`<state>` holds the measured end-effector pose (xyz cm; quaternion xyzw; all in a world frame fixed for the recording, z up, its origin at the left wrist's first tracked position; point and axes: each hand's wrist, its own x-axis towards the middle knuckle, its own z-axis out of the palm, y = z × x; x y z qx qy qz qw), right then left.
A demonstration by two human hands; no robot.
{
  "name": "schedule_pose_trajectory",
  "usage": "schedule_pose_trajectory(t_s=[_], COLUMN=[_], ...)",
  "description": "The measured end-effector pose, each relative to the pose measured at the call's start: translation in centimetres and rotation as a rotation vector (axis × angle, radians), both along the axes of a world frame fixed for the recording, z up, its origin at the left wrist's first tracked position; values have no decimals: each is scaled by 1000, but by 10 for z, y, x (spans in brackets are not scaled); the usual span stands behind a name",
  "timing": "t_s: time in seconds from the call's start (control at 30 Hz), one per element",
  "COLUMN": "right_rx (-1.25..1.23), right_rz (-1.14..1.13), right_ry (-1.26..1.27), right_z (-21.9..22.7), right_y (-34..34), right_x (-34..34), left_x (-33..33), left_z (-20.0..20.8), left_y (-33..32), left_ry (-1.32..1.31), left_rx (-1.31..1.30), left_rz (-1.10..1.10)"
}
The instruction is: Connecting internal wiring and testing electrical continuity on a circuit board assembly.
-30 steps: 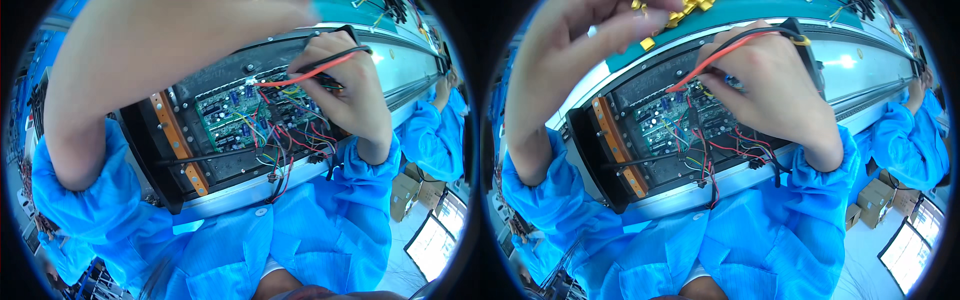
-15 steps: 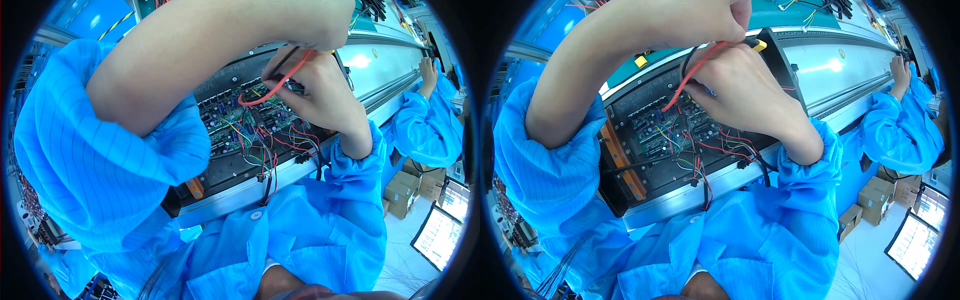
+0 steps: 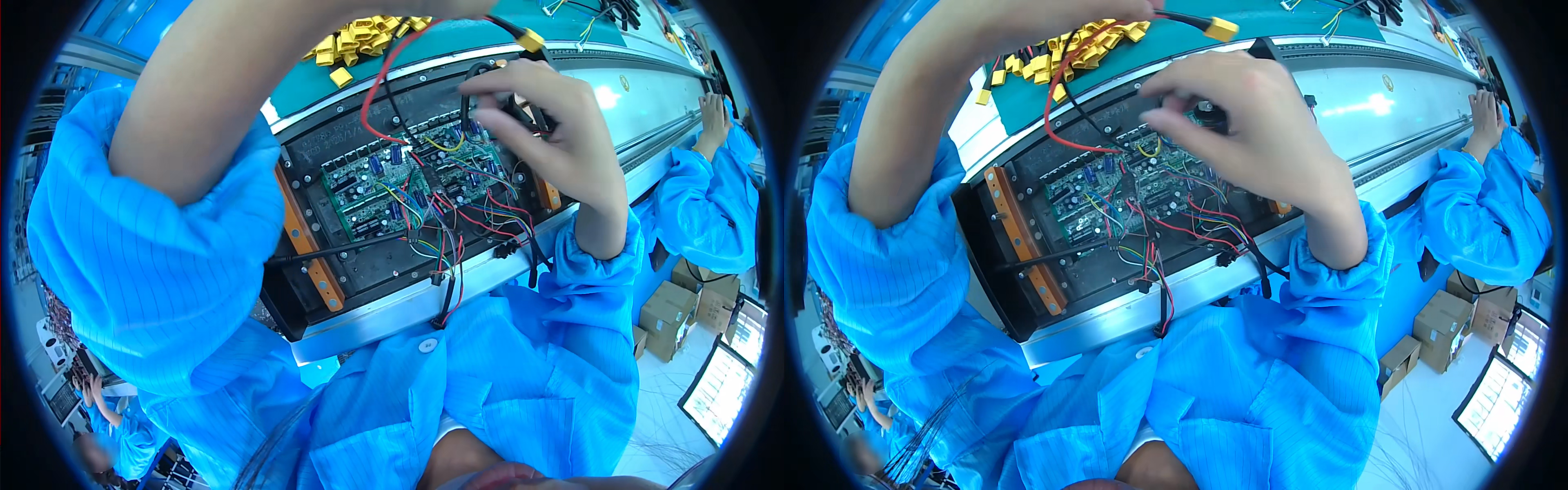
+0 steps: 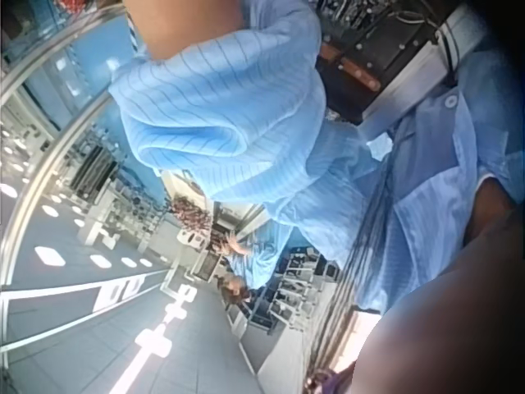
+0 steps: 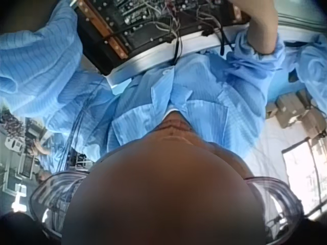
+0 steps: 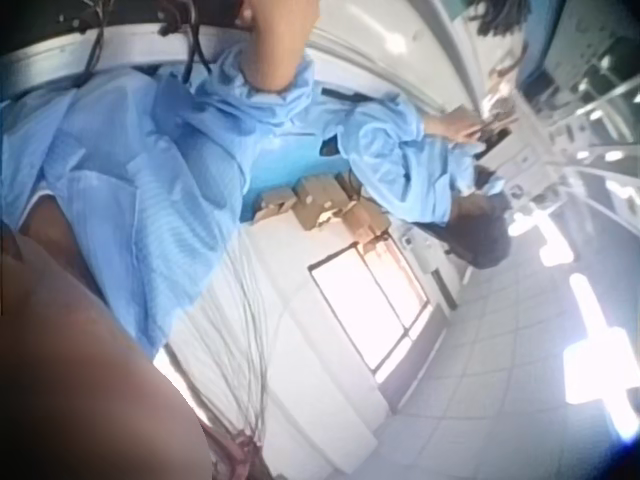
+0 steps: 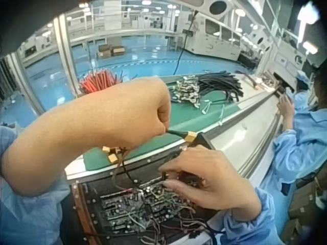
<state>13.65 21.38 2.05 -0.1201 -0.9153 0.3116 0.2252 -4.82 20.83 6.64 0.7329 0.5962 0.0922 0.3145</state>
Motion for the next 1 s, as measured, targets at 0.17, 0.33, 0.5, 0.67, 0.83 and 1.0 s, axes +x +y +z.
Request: schedule_pose_trajectory(t_s=[0.17, 0.33, 0.5, 0.67, 0.83, 1.0], right_rx=[16, 52, 82, 127, -118, -131], right_rz=[-189, -186, -223, -203, -96, -64], right_ry=[18, -45, -93, -180, -304, -478], right_z=[-6, -10, -25, -23, -18, -15], right_y=[15, 23, 34, 32, 44, 53], right_x=[25, 27, 27, 22, 20, 18], left_x=[-18, -26, -30, -35, -29, -25], left_z=[-22, -26, -40, -72, -85, -85], left_y=[19, 11, 22, 29, 38, 36], left_ry=[24, 182, 185, -131, -465, -512], left_rx=[-66, -134, -223, -375, -631, -561], left_rz=[73, 133, 64, 19, 97, 93])
